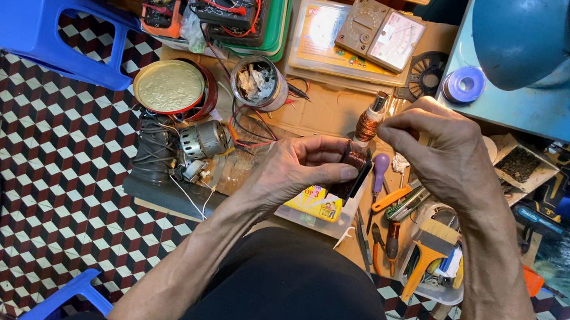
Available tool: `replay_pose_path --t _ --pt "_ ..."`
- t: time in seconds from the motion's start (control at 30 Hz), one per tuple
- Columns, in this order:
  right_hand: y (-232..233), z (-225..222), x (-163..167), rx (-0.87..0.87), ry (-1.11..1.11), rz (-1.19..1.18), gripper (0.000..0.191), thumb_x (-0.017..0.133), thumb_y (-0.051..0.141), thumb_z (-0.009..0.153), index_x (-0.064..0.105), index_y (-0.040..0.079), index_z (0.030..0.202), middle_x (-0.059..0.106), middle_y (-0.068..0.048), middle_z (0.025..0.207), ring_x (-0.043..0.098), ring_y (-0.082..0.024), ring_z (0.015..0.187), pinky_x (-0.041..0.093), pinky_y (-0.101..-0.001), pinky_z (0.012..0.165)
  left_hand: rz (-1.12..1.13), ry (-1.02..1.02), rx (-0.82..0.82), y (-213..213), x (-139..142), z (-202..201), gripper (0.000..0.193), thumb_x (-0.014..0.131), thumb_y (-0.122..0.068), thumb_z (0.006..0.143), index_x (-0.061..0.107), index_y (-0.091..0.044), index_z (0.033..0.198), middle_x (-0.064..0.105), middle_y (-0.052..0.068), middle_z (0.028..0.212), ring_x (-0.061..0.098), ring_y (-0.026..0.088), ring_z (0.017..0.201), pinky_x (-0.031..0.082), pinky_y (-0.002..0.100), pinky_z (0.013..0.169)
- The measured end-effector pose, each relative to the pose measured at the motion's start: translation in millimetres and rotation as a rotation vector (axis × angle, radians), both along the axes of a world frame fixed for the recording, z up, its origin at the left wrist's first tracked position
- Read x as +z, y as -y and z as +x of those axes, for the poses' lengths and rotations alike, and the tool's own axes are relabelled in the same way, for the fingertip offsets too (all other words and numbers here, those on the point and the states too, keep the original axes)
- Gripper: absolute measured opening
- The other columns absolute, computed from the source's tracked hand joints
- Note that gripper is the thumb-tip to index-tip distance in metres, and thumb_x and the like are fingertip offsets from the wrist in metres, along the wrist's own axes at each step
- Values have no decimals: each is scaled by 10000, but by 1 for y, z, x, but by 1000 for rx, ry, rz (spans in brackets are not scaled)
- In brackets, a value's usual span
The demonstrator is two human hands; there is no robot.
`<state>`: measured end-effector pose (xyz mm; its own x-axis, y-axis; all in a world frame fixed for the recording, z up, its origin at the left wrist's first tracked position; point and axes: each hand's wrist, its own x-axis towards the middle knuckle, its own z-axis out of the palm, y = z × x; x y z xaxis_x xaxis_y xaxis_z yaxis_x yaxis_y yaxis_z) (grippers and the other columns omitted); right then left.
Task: The person winds copper wire around a cylindrical core by hand, rotating the core and guiding the wire to form tight, even layers. The person holds the core with one hand and uses the other to wrap the wire, occasionally adjusting the coil to maintain alignment.
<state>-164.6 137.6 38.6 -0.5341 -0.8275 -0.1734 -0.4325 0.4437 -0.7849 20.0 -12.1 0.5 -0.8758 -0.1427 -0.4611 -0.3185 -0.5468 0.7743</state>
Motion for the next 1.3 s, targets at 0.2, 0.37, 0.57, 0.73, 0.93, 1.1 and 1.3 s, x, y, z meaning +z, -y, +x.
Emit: replay_pose_path --t 0.2,0.37,0.57,0.73,0.93,1.1,1.3 --pt "2 7 9 -63 77 10 170 719 219 928 796 71 959 702 -26 823 659 -134 747 537 -298 642 -37 16 -1 0 1 0 526 807 -201 841 667 -27 1317 769 120 1139 745 157 1009 617 301 922" --pt "4 12 11 -42 28 -68 162 719 198 945 787 53 968 704 -34 852 651 -130 761 530 -305 654 -38 -20 -4 2 3 0 512 809 -196 848 672 -28 1312 773 129 1122 746 155 998 620 292 913" --pt "4 17 17 -26 -64 -73 155 722 181 948 786 41 967 694 -40 823 640 -134 723 506 -308 625 -32 8 2 3 -1 1 508 804 -182 848 675 -17 1311 773 126 1113 746 157 973 620 289 898" --pt "0 24 22 4 -117 -106 142 714 149 946 771 20 964 677 -60 815 637 -142 699 500 -304 601 -25 -35 35 2 -8 -4 523 807 -157 852 656 6 1325 751 118 1176 724 149 1008 600 302 920" --pt "-3 29 27 -7 -177 -144 127 722 135 946 767 17 955 684 -61 794 660 -137 676 517 -308 573 -92 -72 49 -1 -6 -6 522 799 -156 863 648 27 1328 751 119 1180 724 147 1018 604 302 929" --pt "-6 34 25 -17 -230 -77 124 726 127 942 776 14 929 670 -68 752 627 -148 629 509 -310 527 -145 -61 75 -3 -2 -9 533 788 -172 864 632 21 1336 757 120 1162 729 140 1014 607 295 923" --pt "-12 57 18 -80 -279 -126 117 717 127 979 745 18 950 666 -58 819 629 -130 683 529 -278 572 -199 -13 235 -5 -7 -27 517 790 -181 858 650 55 1297 762 136 1130 729 139 974 606 290 887"
